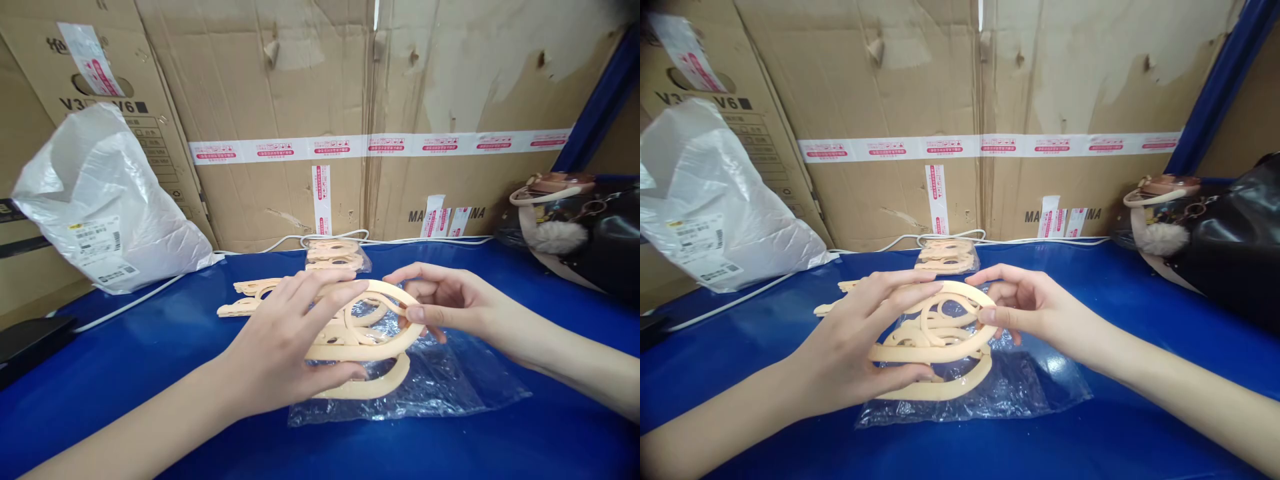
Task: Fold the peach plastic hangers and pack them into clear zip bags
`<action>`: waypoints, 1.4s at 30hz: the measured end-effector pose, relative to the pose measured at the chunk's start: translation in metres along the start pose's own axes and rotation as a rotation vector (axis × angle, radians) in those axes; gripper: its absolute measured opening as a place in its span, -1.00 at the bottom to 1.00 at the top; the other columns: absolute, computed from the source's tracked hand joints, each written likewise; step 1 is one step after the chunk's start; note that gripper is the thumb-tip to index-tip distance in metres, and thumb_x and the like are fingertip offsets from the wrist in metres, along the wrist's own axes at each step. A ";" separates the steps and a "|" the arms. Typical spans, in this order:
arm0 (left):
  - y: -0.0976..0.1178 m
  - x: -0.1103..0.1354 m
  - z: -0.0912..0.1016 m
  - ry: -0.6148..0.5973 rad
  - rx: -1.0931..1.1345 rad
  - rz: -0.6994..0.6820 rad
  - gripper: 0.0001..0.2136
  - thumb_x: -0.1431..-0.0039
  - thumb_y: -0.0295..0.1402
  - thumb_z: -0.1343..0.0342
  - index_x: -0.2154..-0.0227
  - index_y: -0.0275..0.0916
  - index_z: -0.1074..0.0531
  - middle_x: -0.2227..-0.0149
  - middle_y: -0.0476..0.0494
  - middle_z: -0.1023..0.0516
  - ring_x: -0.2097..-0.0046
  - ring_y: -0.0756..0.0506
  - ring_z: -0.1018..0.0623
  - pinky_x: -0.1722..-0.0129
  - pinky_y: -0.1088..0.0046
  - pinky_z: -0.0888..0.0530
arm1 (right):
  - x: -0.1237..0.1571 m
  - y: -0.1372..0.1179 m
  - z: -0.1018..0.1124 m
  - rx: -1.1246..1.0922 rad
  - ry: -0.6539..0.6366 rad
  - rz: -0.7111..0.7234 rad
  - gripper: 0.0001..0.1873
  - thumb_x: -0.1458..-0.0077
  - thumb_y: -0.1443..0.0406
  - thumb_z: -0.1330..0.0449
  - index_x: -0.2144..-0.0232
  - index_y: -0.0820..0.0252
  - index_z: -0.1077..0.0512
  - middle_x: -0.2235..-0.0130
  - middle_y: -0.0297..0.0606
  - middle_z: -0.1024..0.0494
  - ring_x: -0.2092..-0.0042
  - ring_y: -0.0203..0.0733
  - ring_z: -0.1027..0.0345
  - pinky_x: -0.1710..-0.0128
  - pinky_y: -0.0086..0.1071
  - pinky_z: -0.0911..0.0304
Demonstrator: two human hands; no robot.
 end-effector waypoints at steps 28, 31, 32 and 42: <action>-0.001 0.002 -0.007 0.000 -0.037 0.026 -0.39 -0.22 0.06 -0.04 -0.19 -0.24 -0.19 -0.06 -0.31 -0.42 -0.04 -0.25 -0.42 0.04 0.21 -0.35 | 0.016 -0.012 -0.009 0.801 0.000 0.483 -0.17 0.02 0.12 -0.37 -0.25 -0.11 -0.13 -0.20 -0.23 -0.33 -0.18 0.02 -0.24 -0.09 -0.20 -0.27; 0.004 0.001 -0.006 0.024 0.008 0.018 -0.44 -0.26 0.04 0.01 -0.16 -0.26 -0.20 -0.05 -0.30 -0.43 -0.05 -0.22 -0.43 0.02 0.21 -0.36 | 0.017 -0.013 -0.012 0.801 -0.032 0.458 -0.23 -0.04 0.13 -0.32 -0.25 -0.10 -0.13 -0.18 -0.22 -0.33 -0.16 -0.01 -0.25 -0.05 -0.24 -0.31; 0.005 0.001 -0.005 0.030 0.012 0.013 -0.44 -0.27 0.04 0.02 -0.16 -0.28 -0.21 -0.06 -0.30 -0.44 -0.05 -0.22 -0.43 0.02 0.22 -0.36 | 0.018 -0.013 -0.012 0.783 -0.038 0.427 -0.26 -0.06 0.12 -0.31 -0.24 -0.11 -0.13 -0.18 -0.22 -0.34 -0.16 -0.02 -0.26 -0.04 -0.25 -0.31; 0.014 0.007 -0.009 0.042 -0.244 -0.264 -0.69 -0.40 -0.34 0.17 -0.02 -0.31 -0.41 -0.03 -0.18 -0.55 -0.08 -0.16 -0.48 -0.12 0.25 -0.34 | 0.018 -0.005 -0.017 0.459 -0.168 0.195 -0.26 -0.07 0.17 -0.32 -0.23 -0.24 -0.10 -0.27 -0.37 -0.24 -0.25 -0.12 -0.16 -0.19 -0.27 -0.17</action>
Point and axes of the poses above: each hand's wrist, its own x-axis away from the middle knuckle, its own z-axis out of the back of the hand, y = z × x, the point moved 3 cm from there along -x, towards the middle knuckle
